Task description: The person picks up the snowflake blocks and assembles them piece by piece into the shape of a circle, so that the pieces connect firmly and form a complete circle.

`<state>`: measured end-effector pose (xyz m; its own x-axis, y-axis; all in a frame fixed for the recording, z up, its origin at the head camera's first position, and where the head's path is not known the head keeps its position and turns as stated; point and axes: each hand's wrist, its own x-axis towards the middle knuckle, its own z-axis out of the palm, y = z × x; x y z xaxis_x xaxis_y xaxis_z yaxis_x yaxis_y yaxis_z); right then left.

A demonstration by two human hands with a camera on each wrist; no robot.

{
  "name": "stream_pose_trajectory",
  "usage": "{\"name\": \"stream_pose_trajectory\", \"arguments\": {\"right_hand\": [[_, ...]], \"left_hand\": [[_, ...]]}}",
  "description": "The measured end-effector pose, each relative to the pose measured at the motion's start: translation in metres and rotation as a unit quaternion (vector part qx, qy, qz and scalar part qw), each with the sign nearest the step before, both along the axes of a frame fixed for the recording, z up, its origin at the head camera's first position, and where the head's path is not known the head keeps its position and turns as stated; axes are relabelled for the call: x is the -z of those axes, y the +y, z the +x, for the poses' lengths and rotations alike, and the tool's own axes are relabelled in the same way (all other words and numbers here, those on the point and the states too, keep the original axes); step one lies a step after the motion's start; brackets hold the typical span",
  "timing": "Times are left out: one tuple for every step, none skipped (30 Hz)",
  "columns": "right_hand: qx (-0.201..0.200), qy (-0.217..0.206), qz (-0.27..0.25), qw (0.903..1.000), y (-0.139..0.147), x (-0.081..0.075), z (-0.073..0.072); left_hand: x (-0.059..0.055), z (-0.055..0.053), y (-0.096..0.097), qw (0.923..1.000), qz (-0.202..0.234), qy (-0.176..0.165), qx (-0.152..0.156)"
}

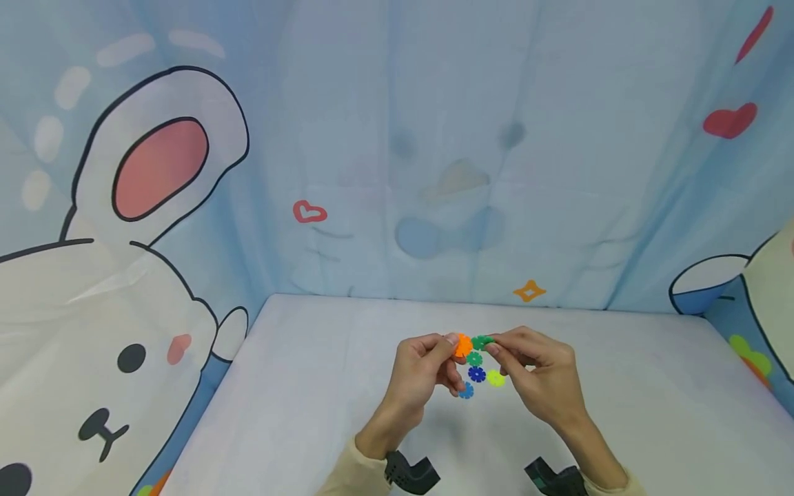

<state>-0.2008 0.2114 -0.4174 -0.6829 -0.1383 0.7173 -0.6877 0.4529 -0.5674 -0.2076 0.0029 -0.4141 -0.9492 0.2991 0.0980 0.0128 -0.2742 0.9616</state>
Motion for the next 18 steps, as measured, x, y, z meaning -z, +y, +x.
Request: {"name": "stream_pose_trajectory", "arguments": {"right_hand": [[0.002,0.004,0.003,1.0,0.0,-0.001,0.0],[0.004,0.008,0.007,0.9999,-0.001,-0.001,0.0],[0.007,0.011,0.011,0.9998,-0.001,-0.001,0.0],[0.009,0.015,0.015,0.9997,-0.001,-0.001,0.0],[0.011,0.022,0.018,0.9996,-0.002,-0.001,0.0],[0.012,0.027,0.021,0.9993,-0.002,-0.001,0.0],[0.013,0.037,0.023,0.999,-0.003,-0.001,0.001],[0.014,0.045,0.025,0.9986,-0.003,-0.001,0.001],[0.015,0.053,0.027,0.9981,-0.004,-0.001,0.001],[0.015,0.064,0.029,0.9974,-0.005,-0.002,0.002],[0.014,0.076,0.03,0.9966,-0.006,-0.002,0.002],[0.015,0.083,0.031,0.996,-0.007,-0.002,0.003],[0.016,0.089,0.03,0.9954,-0.008,-0.002,0.003],[0.019,0.093,0.03,0.9951,-0.009,-0.002,0.004],[0.022,0.096,0.029,0.9947,-0.01,-0.002,0.004],[0.026,0.101,0.026,0.9942,-0.011,-0.001,0.005],[0.029,0.107,0.021,0.9936,-0.012,-0.001,0.005],[0.033,0.112,0.016,0.993,-0.013,0.0,0.005]], "left_hand": [[0.0,0.0,0.0,1.0,-0.002,0.002,-0.001],[0.0,0.0,0.0,1.0,-0.004,0.006,-0.001],[-0.001,0.0,0.001,0.9999,-0.006,0.009,-0.002],[-0.001,0.0,0.001,0.9999,-0.01,0.012,-0.003],[-0.001,0.0,0.001,0.9998,-0.012,0.016,-0.003],[-0.001,-0.001,0.0,0.9997,-0.016,0.02,-0.001],[-0.001,-0.001,0.0,0.9995,-0.021,0.026,0.001],[-0.001,0.0,0.0,0.9992,-0.024,0.03,0.003],[-0.001,0.0,-0.001,0.999,-0.029,0.035,0.005],[-0.001,0.0,-0.002,0.9986,-0.034,0.041,0.008],[-0.001,0.0,-0.002,0.9981,-0.038,0.048,0.011],[-0.002,0.001,-0.003,0.9975,-0.041,0.055,0.013],[-0.002,0.002,-0.003,0.9971,-0.042,0.061,0.016],[-0.002,0.002,-0.003,0.9967,-0.042,0.067,0.019],[-0.002,0.002,-0.003,0.9962,-0.041,0.074,0.023],[-0.002,0.003,-0.002,0.9958,-0.038,0.079,0.027],[-0.002,0.003,-0.002,0.9955,-0.035,0.083,0.03],[-0.001,0.003,-0.001,0.9953,-0.031,0.086,0.033]]}}
